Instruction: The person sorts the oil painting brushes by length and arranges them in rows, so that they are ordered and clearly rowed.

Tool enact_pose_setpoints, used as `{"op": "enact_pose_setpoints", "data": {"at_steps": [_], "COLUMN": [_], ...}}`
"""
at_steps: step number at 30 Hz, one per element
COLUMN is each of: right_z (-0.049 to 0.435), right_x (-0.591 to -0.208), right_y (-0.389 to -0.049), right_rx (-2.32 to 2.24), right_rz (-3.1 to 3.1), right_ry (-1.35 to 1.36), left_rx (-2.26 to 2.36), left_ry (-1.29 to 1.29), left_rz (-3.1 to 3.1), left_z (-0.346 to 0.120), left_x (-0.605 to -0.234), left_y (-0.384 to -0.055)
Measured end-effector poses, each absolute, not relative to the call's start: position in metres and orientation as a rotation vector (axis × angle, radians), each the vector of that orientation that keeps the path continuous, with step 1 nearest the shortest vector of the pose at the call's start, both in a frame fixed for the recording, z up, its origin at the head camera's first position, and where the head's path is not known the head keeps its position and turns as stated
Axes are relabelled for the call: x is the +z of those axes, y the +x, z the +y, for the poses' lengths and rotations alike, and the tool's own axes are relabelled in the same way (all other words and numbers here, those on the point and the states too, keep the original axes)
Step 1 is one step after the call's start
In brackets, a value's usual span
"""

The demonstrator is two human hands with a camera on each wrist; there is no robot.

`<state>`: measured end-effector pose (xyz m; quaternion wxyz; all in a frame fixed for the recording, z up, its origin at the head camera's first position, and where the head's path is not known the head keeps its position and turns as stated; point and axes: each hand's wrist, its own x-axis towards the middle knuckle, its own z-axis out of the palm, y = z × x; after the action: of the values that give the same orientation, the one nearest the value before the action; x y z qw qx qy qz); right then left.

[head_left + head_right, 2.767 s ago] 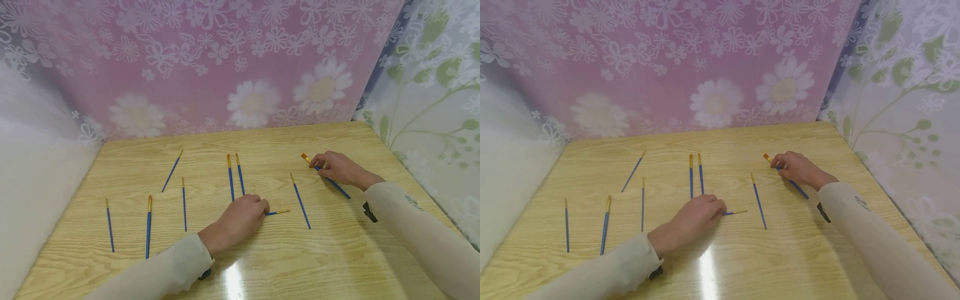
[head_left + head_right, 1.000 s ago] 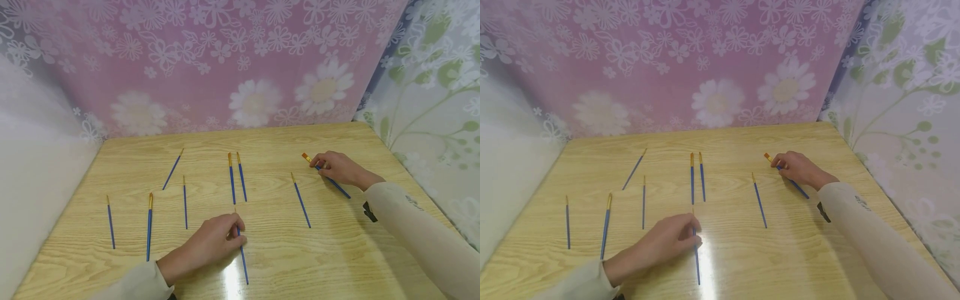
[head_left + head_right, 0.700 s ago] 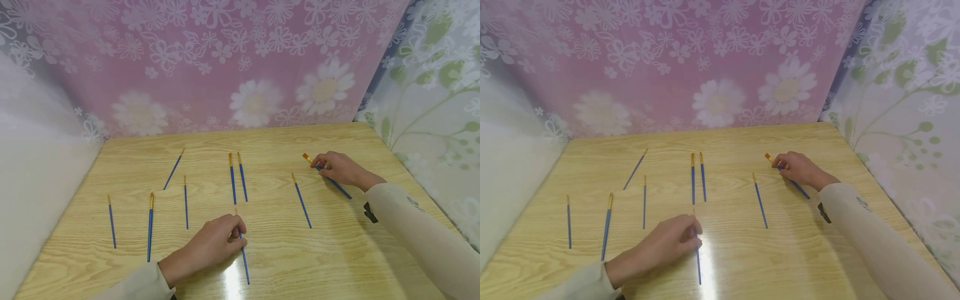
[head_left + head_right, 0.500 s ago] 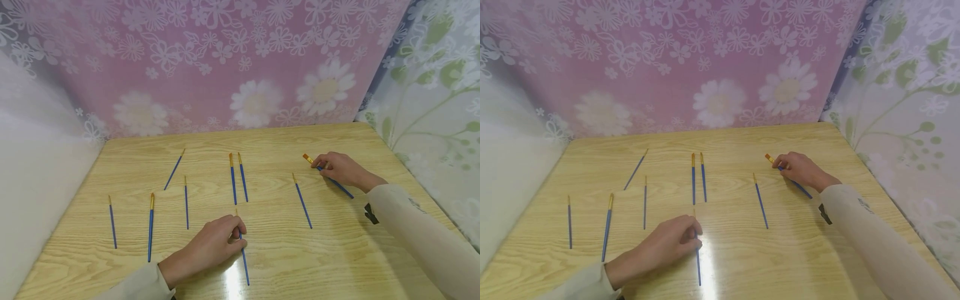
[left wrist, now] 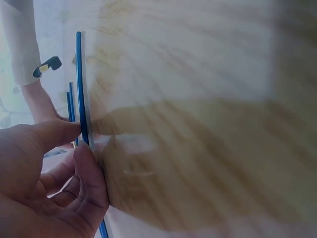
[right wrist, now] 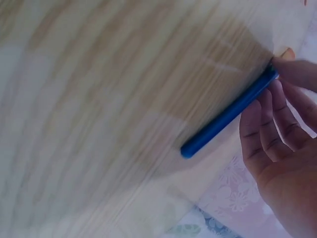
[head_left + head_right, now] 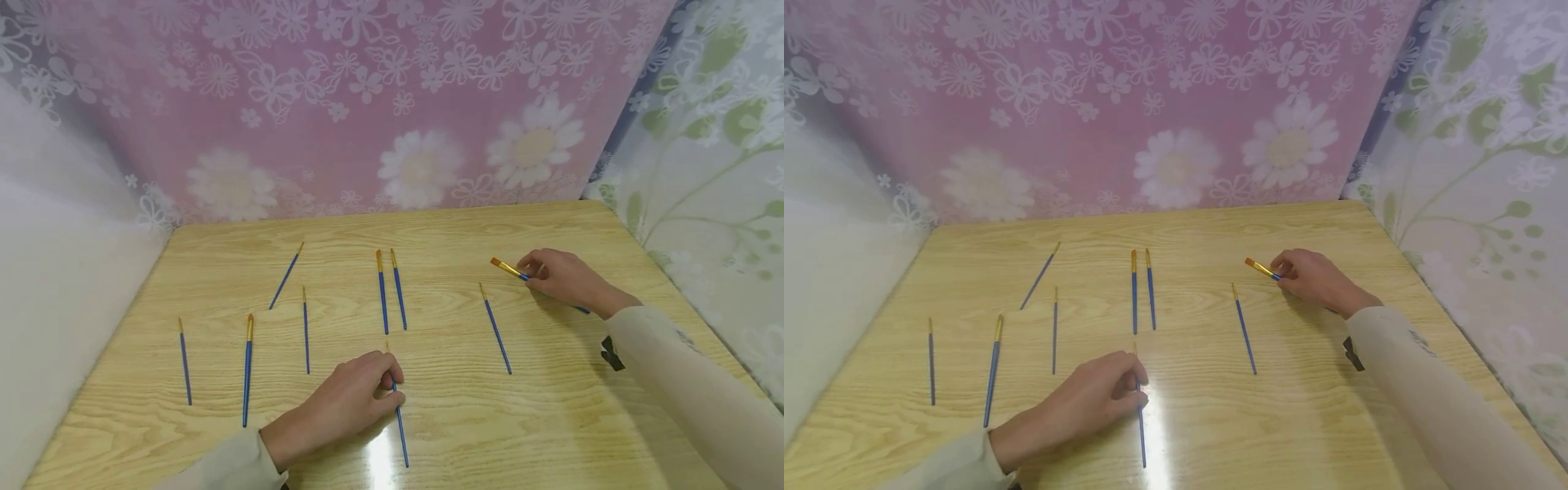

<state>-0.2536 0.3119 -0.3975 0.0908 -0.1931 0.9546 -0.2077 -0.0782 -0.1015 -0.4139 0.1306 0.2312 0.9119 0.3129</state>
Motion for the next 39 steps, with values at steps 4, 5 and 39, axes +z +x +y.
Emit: {"op": "enact_pose_setpoints", "data": {"at_steps": [4,5,39], "right_z": [0.318,0.318,0.198], "right_x": [-0.397,-0.397,-0.394], "right_y": [-0.253,-0.253,-0.247], "right_rx": [-0.597,-0.592,-1.352], "right_rz": [2.849,2.851,2.405], "right_ry": [-0.555,-0.555,-0.444], "left_rx": [0.901,0.897,0.914], "left_ry": [0.671,0.672,0.677], "left_rz": [2.649,2.651,2.652], "left_z": [-0.101,-0.101,-0.103], "left_x": [-0.414,-0.414,-0.415], "left_y": [-0.078,-0.079,-0.077]}}
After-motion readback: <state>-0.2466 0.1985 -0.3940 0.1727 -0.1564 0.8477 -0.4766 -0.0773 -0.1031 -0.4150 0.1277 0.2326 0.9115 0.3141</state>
